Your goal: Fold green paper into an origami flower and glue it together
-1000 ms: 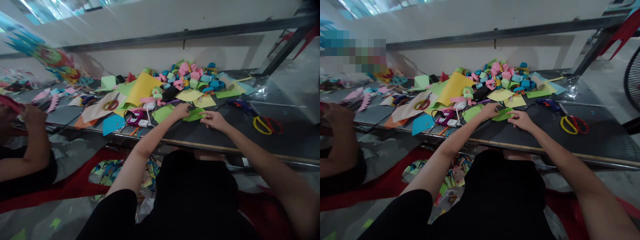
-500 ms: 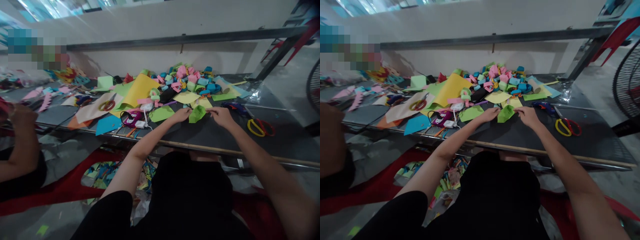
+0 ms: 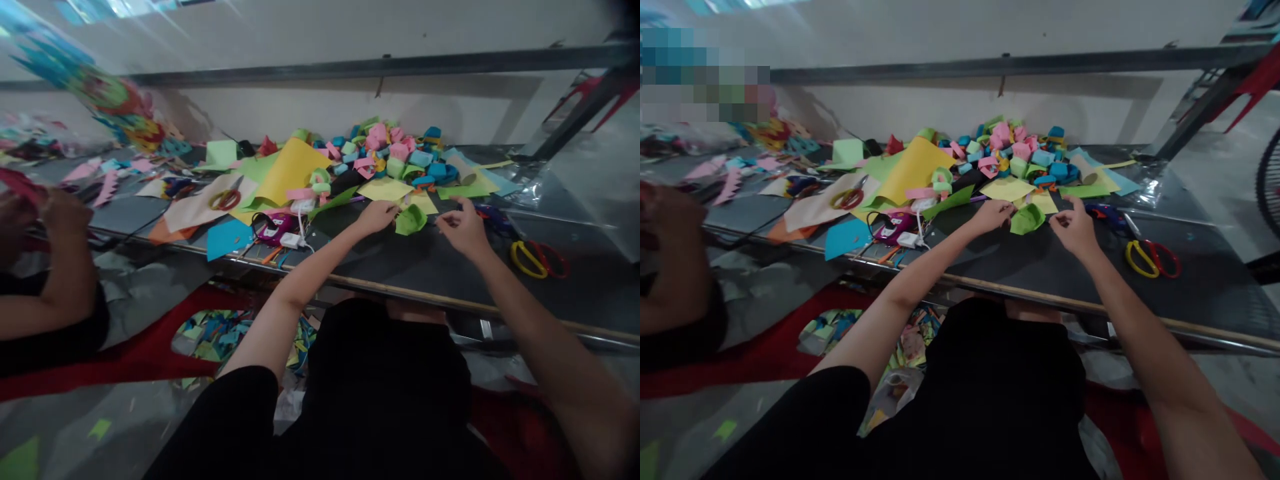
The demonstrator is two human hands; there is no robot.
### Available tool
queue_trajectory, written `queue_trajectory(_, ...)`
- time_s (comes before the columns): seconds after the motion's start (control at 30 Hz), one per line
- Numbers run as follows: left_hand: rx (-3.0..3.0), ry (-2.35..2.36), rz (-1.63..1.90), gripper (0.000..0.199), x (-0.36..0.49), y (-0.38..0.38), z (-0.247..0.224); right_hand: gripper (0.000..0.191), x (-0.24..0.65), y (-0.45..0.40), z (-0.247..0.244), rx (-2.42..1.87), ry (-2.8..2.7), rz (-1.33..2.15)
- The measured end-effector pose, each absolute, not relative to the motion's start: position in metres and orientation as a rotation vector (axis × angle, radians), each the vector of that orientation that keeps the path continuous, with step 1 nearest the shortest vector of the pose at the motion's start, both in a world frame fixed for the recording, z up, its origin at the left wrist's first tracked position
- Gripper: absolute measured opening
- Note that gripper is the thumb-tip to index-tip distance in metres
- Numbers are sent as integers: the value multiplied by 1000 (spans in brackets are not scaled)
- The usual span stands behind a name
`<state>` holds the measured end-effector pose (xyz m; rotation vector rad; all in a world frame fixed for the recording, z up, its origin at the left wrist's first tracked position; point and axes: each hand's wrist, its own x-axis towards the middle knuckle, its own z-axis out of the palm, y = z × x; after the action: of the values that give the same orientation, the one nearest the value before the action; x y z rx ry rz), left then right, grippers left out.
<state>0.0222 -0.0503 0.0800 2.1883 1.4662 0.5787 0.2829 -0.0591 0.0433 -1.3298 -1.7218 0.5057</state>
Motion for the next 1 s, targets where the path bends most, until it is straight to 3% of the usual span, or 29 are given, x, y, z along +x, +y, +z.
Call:
queue_trajectory(0.17, 1983, 1418, 620, 28, 14, -34, 61, 73, 274, -56, 37, -1341, -1675, 628)
queue_trajectory(0.3, 2096, 1382, 566, 26, 13, -36, 49, 60, 273, -55, 31, -1349, -1608, 720)
queue_trajectory(0.53, 2113, 1691, 1069, 26, 9, -30, 49, 28, 265, -58, 32, -1312, -1650, 720)
queue_trajectory(0.8, 2284, 1036, 1000, 24, 40, -54, 63, 71, 235, -71, 51, -1099, -1687, 897)
queue_trajectory(1.0, 2108, 976, 1216, 26, 48, -49, 65, 79, 222, -66, 57, -1049, -1555, 870)
